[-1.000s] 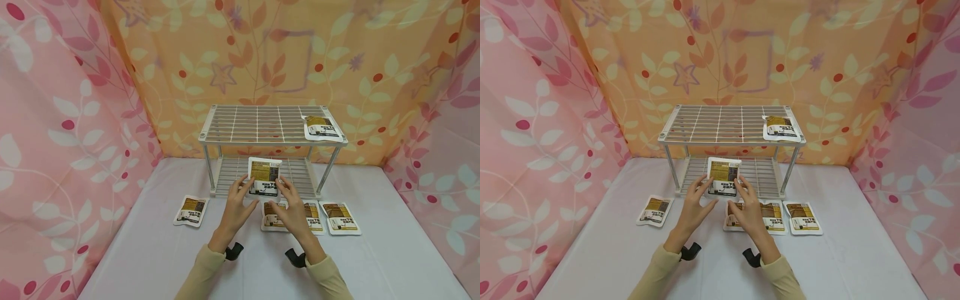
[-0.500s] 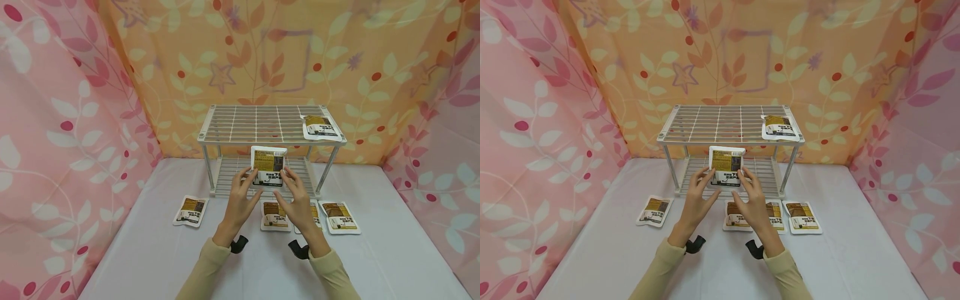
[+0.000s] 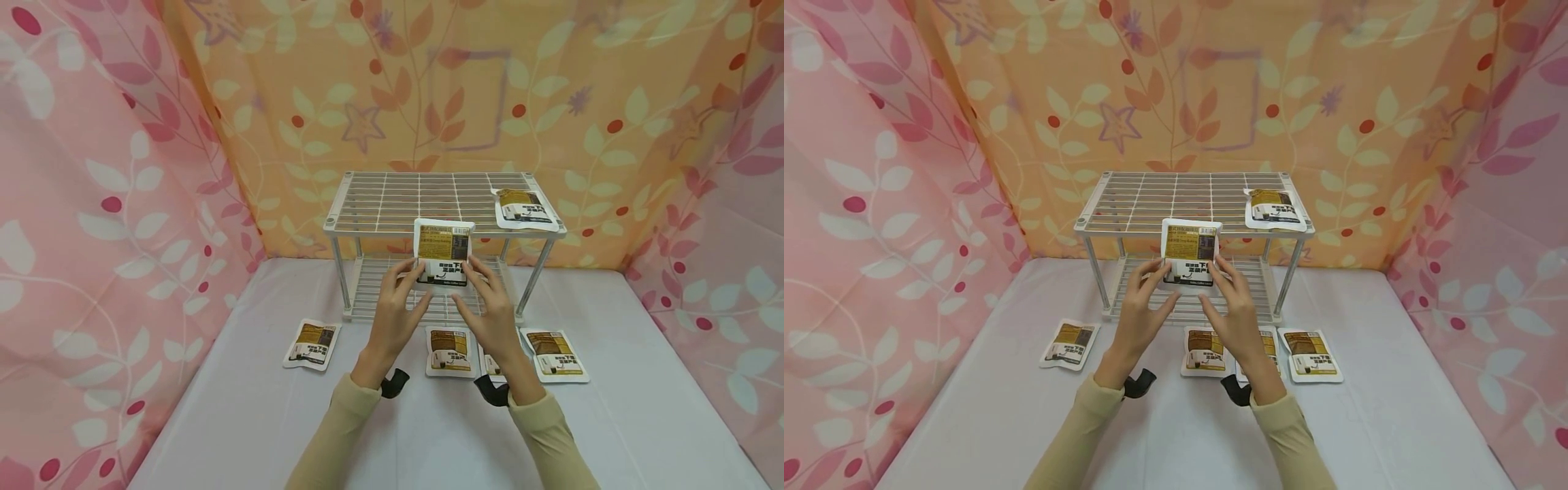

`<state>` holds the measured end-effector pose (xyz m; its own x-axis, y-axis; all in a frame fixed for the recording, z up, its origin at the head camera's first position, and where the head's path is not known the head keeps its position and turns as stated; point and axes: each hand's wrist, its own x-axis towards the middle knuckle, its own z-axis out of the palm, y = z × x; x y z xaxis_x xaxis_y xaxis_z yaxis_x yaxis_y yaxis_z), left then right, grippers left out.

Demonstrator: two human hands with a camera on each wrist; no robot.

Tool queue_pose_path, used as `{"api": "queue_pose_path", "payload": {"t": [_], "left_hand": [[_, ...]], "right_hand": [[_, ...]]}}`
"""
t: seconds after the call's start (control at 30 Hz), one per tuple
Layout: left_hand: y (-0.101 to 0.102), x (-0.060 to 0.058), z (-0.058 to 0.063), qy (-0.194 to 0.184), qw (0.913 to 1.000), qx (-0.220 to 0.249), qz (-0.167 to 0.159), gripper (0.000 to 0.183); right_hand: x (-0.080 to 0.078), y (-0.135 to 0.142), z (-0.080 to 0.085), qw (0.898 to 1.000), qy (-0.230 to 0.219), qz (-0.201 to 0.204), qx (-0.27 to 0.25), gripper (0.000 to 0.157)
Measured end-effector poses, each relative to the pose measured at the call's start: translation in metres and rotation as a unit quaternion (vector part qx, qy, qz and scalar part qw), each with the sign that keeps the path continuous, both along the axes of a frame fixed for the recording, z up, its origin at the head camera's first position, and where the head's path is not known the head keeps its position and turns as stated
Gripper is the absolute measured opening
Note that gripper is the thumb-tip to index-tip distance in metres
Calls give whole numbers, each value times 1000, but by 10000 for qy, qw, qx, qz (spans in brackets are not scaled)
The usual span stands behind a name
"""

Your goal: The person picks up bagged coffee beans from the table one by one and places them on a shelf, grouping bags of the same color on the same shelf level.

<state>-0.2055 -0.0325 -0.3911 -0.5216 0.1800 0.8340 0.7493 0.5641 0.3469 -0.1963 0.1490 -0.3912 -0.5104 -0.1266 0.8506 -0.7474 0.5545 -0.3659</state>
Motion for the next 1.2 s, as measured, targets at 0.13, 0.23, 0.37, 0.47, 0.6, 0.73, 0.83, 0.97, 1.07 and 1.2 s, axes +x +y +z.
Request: {"api": "queue_pose_path", "payload": {"t": [0.13,0.23,0.37,0.47,0.6,0.73,0.83,0.97,1.07,1.2], "left_hand": [[1,-5,7,14,10000,55,-62,46],[1,-8,12,-12,10000,53,-52,41],[2,-11,18,16,10000,10,-20,39],[3,-15,23,46,10000,-5,-2,38],[4,-20,30,26,10000,-24,55,38],[5,-27,36,12,9999,-89,147,37],[6,-32,40,31,9997,-129,203,36],[6,-38,41,-2,9996,-160,237,36],[6,-42,42,-55,9996,-151,227,36],[6,-47,44,-51,9997,-129,216,35]], "right_hand": [[-5,1,9,10000,69,57,-2,61],[-8,2,14,9999,62,88,-38,59],[-13,4,18,10000,-4,59,-14,58],[-17,6,21,10000,-86,10,45,55],[-23,8,28,9997,-201,-13,111,50],[-29,9,34,9994,-299,-14,163,47],[-33,9,38,9990,-404,1,187,45],[-37,9,42,9983,-543,9,196,44],[-40,8,43,9982,-580,6,179,43],[-43,7,45,9979,-639,-16,132,44]]}}
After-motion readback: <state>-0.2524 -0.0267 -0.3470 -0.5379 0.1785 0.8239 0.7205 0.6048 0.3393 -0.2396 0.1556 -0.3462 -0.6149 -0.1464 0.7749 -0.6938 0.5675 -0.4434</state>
